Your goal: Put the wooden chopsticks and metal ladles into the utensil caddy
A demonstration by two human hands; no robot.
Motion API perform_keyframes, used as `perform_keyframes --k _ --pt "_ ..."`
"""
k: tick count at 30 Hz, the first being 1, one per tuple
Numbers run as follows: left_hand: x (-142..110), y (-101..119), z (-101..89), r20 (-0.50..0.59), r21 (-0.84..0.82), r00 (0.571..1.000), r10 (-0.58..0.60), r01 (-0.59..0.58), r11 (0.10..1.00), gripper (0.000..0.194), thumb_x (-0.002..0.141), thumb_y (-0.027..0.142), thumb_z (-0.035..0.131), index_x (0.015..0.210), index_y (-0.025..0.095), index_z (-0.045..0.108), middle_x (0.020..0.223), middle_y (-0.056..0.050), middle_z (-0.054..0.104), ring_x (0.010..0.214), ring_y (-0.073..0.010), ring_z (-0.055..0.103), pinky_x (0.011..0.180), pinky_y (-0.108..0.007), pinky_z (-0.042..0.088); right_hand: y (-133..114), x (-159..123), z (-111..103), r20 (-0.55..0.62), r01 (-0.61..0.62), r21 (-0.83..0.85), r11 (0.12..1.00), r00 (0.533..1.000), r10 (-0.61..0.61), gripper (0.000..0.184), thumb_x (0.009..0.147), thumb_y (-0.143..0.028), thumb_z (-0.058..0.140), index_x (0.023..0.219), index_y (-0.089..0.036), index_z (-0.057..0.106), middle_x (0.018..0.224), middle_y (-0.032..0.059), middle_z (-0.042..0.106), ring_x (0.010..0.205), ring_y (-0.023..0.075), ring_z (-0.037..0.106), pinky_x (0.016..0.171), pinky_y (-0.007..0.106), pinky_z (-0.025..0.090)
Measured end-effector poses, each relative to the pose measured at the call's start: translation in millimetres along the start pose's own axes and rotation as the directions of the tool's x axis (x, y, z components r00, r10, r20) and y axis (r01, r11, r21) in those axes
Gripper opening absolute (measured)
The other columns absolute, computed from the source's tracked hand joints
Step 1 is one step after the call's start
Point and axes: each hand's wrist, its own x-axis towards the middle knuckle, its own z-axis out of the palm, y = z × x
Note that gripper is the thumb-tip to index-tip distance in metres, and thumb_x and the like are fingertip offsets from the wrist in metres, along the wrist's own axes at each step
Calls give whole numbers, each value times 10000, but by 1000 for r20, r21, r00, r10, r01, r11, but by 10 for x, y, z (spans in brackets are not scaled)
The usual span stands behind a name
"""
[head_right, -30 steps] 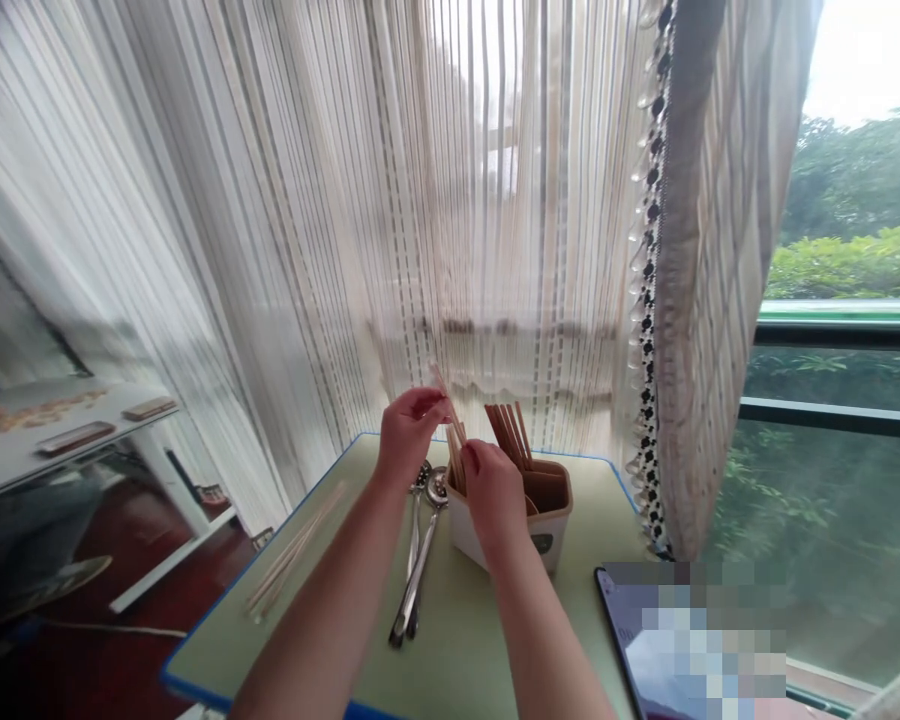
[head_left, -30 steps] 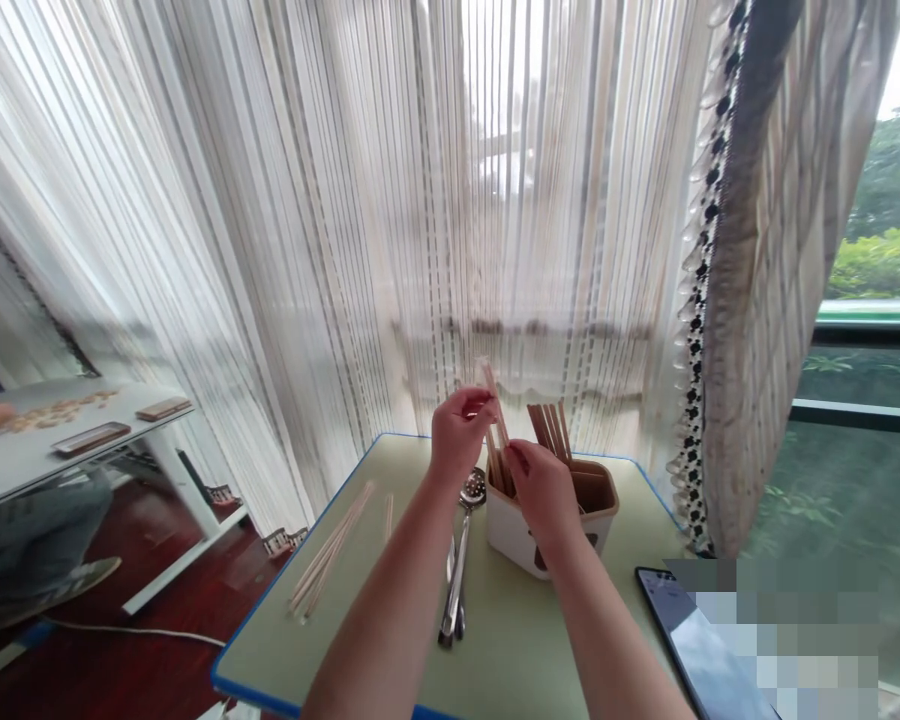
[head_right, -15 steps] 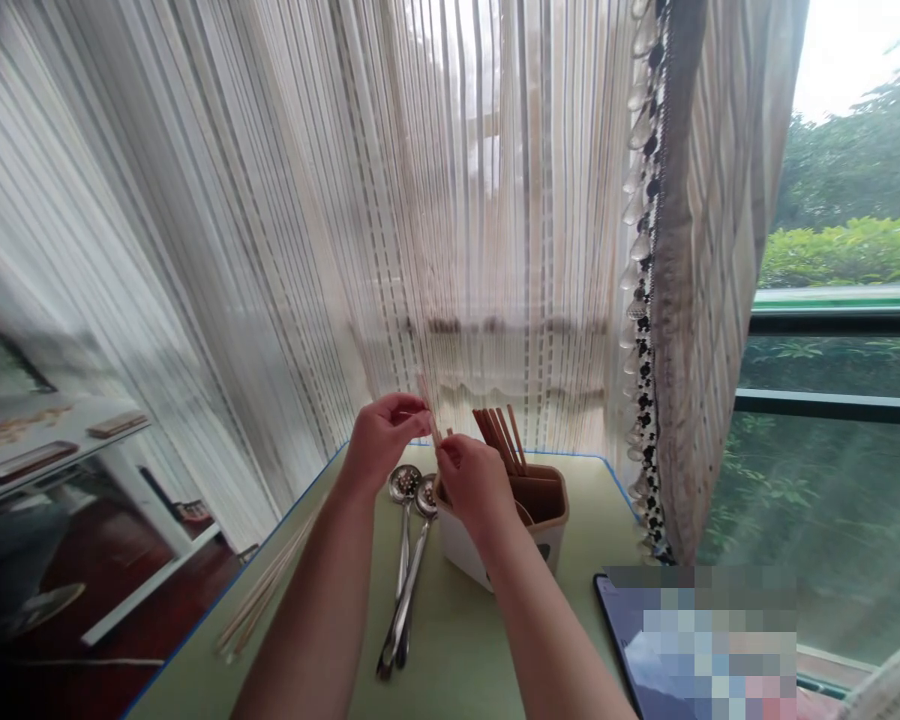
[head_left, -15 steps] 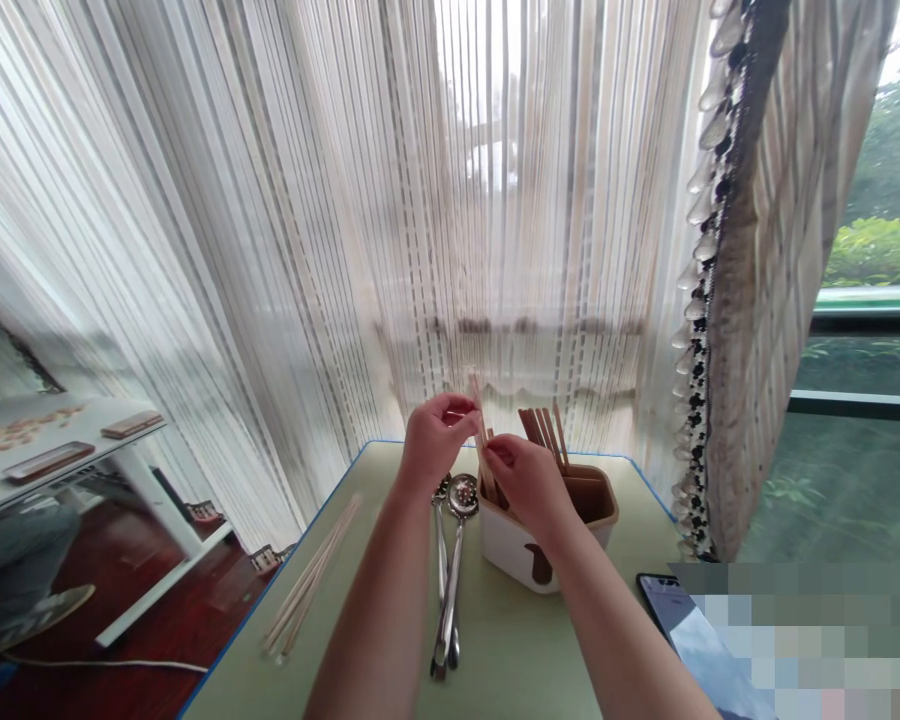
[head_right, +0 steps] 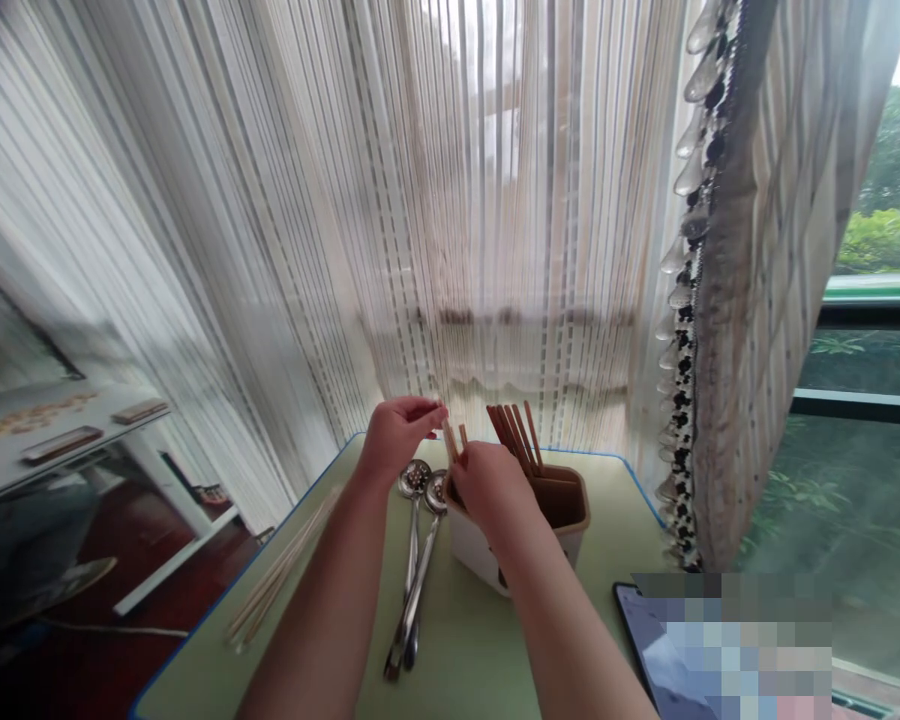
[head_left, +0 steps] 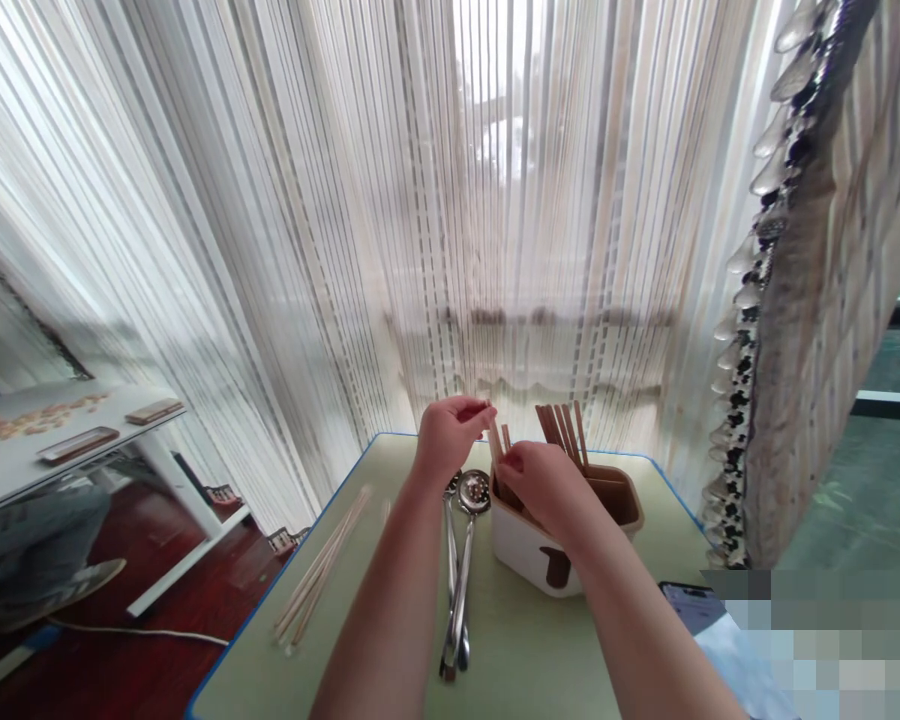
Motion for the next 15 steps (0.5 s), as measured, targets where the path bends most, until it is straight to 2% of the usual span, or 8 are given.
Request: perform_keyframes --k 4,9,12,15 --pt "-7 -12 7 18 5 1000 -25 25 1000 310 654 399 668 808 131 680 677 -48 669 629 -156 629 498 -238 516 -29 19 14 -42 -42 35 998 998 44 224 806 -294 480 830 -171 666 828 72 683 778 170 604 650 238 356" --pt "-8 -14 23 17 12 999 -30 30 999 324 661 402 662 837 130 672 685 -53 666 627 -150 627 509 -238 508 30 30 -9 34 -88 1 996 996 88 218 792 -275 492 822 -174 682 800 85 683 757 188 608 634 253 362" --pt "-5 -28 49 16 51 1000 -7 6 999 306 677 404 645 819 134 666 663 -48 658 607 -144 616 502 -233 489 68 15 -40 71 -90 -12 996 993 90 207 776 -275 512 812 -168 686 783 87 680 736 185 608 627 252 365" --pt "-3 -52 68 -1 139 999 47 -46 989 280 677 399 639 792 145 669 686 -45 665 596 -132 596 518 -229 466 76 3 -56 58 -66 17 998 996 65 229 783 -311 508 802 -164 682 775 86 675 719 176 604 620 246 369"
